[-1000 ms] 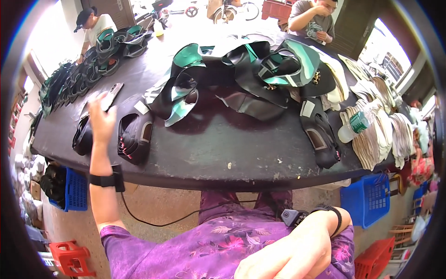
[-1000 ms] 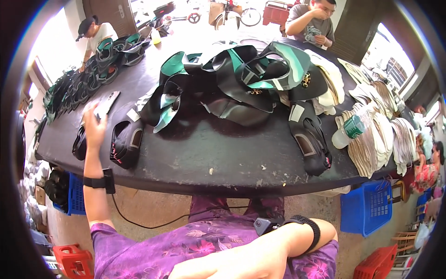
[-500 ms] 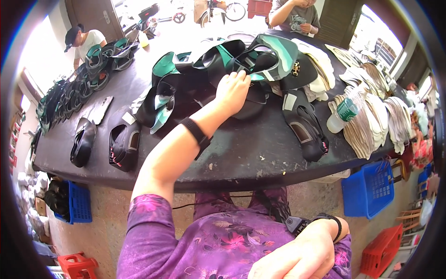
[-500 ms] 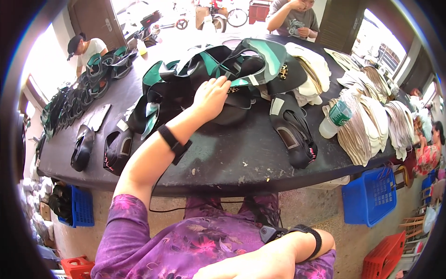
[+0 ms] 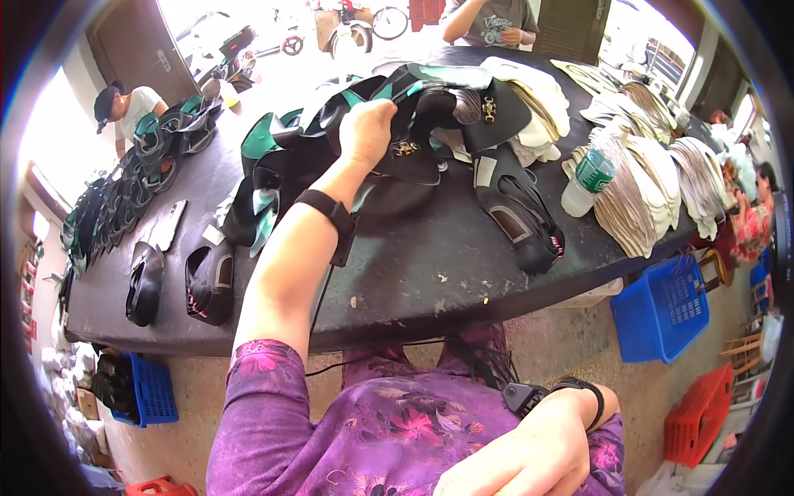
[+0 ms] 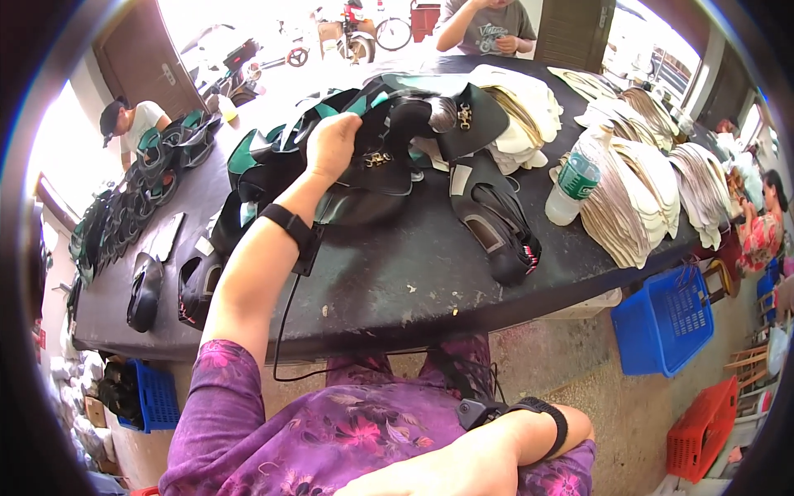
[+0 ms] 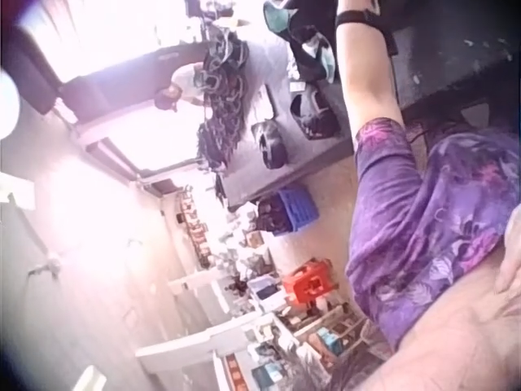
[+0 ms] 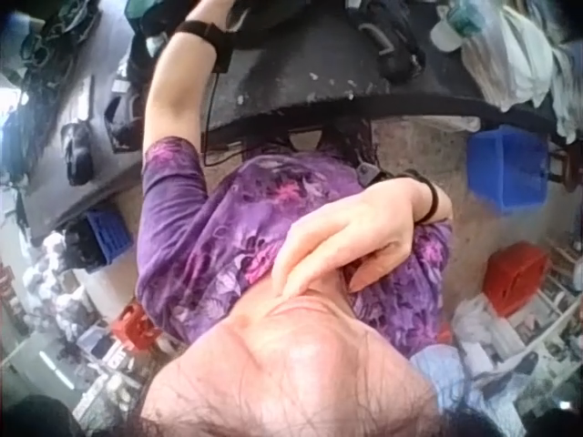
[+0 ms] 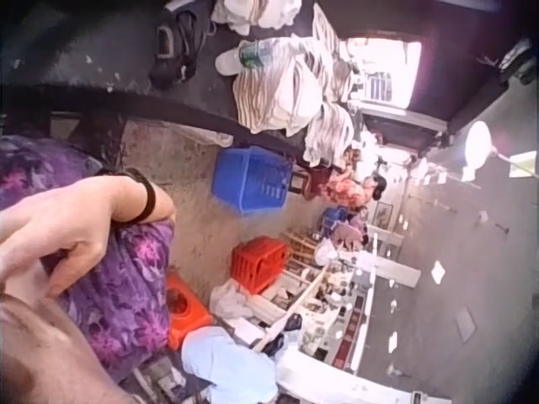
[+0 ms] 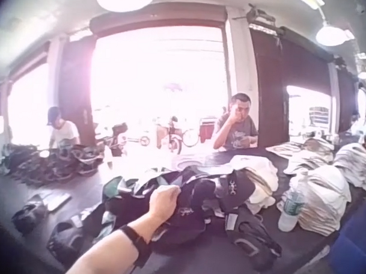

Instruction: The recorder is assembling components of black sandals by fitting the upper straps together and checking the alignment.

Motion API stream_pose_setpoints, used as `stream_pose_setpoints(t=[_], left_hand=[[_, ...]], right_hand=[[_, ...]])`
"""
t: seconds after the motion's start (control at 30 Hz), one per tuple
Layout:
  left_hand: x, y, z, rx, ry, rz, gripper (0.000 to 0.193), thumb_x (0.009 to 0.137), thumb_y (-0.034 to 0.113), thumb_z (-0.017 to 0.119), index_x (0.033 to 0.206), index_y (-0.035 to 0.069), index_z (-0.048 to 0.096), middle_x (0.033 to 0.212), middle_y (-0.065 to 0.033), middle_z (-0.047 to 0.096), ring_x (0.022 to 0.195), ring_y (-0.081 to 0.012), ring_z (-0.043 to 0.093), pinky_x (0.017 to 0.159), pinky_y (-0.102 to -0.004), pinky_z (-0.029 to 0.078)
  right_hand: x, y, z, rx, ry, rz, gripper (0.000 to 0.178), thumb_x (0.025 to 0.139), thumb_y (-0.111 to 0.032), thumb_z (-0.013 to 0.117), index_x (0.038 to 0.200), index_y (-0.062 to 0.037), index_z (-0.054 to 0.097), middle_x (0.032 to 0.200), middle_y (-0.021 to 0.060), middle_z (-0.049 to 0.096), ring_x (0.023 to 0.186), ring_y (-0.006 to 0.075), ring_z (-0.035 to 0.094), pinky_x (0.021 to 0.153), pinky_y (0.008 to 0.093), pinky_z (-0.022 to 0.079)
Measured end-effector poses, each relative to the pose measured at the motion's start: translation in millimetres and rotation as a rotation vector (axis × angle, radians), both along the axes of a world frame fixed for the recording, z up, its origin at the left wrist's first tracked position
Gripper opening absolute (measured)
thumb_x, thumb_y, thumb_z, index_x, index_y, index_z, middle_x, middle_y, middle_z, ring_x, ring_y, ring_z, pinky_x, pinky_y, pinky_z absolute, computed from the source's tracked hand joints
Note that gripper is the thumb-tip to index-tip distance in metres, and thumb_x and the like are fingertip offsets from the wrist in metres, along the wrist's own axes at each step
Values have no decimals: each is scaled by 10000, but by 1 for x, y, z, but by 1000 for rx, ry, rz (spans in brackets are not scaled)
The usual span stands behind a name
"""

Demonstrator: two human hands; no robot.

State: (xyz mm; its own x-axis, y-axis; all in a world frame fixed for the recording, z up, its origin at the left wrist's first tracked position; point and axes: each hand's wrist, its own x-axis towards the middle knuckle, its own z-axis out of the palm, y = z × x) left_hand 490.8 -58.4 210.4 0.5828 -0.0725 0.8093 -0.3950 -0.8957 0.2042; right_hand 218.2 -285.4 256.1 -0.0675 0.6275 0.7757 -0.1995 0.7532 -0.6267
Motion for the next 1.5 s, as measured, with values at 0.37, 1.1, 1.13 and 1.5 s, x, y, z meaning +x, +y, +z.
stream_pose_setpoints(t=[0.37,1.1,1.13,1.5], left_hand=[[-197,-37,-72,-1869,1081,-663,250,907,283,438,1015,66,502,979,-54,574,916,-190,549,832,-362,437],[-287,139,-65,-96,139,655,445,752,112,569,1169,17,446,1251,-162,374,1164,-300,353,982,-385,255],[-296,148,-67,-15,154,752,448,754,130,575,1169,18,447,1250,-168,374,1161,-313,352,979,-396,255],[-337,171,-109,254,132,892,399,784,188,585,1148,61,480,1244,-152,401,1121,-321,389,928,-413,309]], right_hand=[[7,1,-5,26,-9,-80,402,875,-190,476,1125,124,473,1124,244,482,997,361,494,843,408,400],[32,-29,0,-111,-120,146,217,867,-90,438,785,87,534,790,243,529,779,426,535,732,488,451],[36,-12,18,43,-174,-45,249,837,-124,514,975,62,606,1075,220,554,830,298,583,672,340,463],[81,23,-103,-705,-950,-1515,503,670,-408,650,943,1,547,858,127,578,867,279,539,930,433,309]])
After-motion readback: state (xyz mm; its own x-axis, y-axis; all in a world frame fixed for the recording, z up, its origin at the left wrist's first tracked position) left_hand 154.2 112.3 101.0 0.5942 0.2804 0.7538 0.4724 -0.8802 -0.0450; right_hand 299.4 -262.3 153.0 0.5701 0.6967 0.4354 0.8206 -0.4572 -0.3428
